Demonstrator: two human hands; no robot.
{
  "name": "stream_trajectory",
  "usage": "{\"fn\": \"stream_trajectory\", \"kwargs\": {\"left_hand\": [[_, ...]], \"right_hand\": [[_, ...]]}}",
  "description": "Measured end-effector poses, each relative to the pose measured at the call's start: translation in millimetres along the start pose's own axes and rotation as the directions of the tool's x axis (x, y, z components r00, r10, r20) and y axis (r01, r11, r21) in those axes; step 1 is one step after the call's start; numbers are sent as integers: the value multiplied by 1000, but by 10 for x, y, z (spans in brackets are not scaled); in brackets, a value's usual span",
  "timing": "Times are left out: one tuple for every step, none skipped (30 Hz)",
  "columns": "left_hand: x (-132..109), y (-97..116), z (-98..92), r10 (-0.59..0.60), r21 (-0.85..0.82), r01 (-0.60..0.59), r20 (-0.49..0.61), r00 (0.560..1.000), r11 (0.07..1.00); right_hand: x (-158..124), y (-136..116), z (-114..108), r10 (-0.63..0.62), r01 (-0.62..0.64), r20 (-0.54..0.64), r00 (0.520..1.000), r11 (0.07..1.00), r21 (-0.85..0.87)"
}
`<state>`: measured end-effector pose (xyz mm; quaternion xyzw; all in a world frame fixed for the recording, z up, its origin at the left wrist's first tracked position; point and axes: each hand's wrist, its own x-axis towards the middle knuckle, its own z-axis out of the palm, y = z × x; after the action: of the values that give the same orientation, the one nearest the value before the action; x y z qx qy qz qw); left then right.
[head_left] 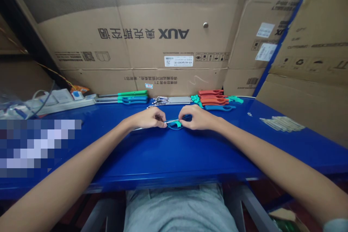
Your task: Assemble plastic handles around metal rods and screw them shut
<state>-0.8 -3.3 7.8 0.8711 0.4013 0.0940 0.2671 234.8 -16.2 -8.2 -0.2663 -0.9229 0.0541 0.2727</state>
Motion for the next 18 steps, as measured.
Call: {"fn": "stream_trajectory", "kwargs": {"left_hand": [[2,-2,0,1,3,-1,-2,1000,1000],[4,-5,0,1,7,-1,-3,1000,1000],[6,-9,0,2,10,-2,-2,1000,1000],[7,-14,0,3,11,-3,-1,1000,1000],[9,-18,-1,5,9,-5,1,1000,1000],[10,-23,-1,9,5,-9,4,1000,1000],[11,-25,-1,13,3,-13,7,1000,1000],[10,-27,-1,16,3,-16,8,1000,1000],[10,-26,-1,17,5,-17,8,1000,1000],[8,-22,-1,15,5,-15,7,1000,1000],[6,-18,-1,12,5,-13,7,1000,1000],[3,-12,-1,10,4,-10,6,1000,1000],[1,-5,-1,8,1,-8,6,1000,1000],[-1,1,-2,7,-3,-7,7,1000,1000],[-2,6,-2,9,-5,-9,7,1000,1000],[-2,9,-3,10,-5,-10,7,1000,1000],[-1,10,-3,12,-5,-12,7,1000,1000],[0,8,-4,14,-6,-14,9,1000,1000]], "right_hand": [[0,5,0,3,-3,13,1000,1000,0],[1,8,-1,5,-5,23,1000,1000,-1],[1,10,0,7,-7,29,1000,1000,-3],[1,11,1,9,-8,32,999,1000,-5],[1,12,3,9,-9,36,999,1000,-7],[0,13,6,11,-11,40,999,1000,-10],[-1,14,10,15,-15,40,999,1000,-13],[-3,16,13,20,-20,37,999,1000,-17],[-5,17,17,23,-22,35,999,1000,-20],[-7,17,20,22,-21,30,999,1000,-22],[-9,15,22,19,-18,25,1000,1000,-23],[-10,13,24,12,-12,19,1000,1000,-23],[-10,9,25,3,-3,17,1000,1000,-21],[-9,5,26,-7,7,17,1000,1000,-16],[-8,1,28,-16,16,17,1000,1000,-11],[-7,-2,30,-23,23,17,1000,1000,-5],[-5,-4,33,-30,30,20,999,1000,1],[-5,-5,36,-36,36,23,999,999,8]]}}
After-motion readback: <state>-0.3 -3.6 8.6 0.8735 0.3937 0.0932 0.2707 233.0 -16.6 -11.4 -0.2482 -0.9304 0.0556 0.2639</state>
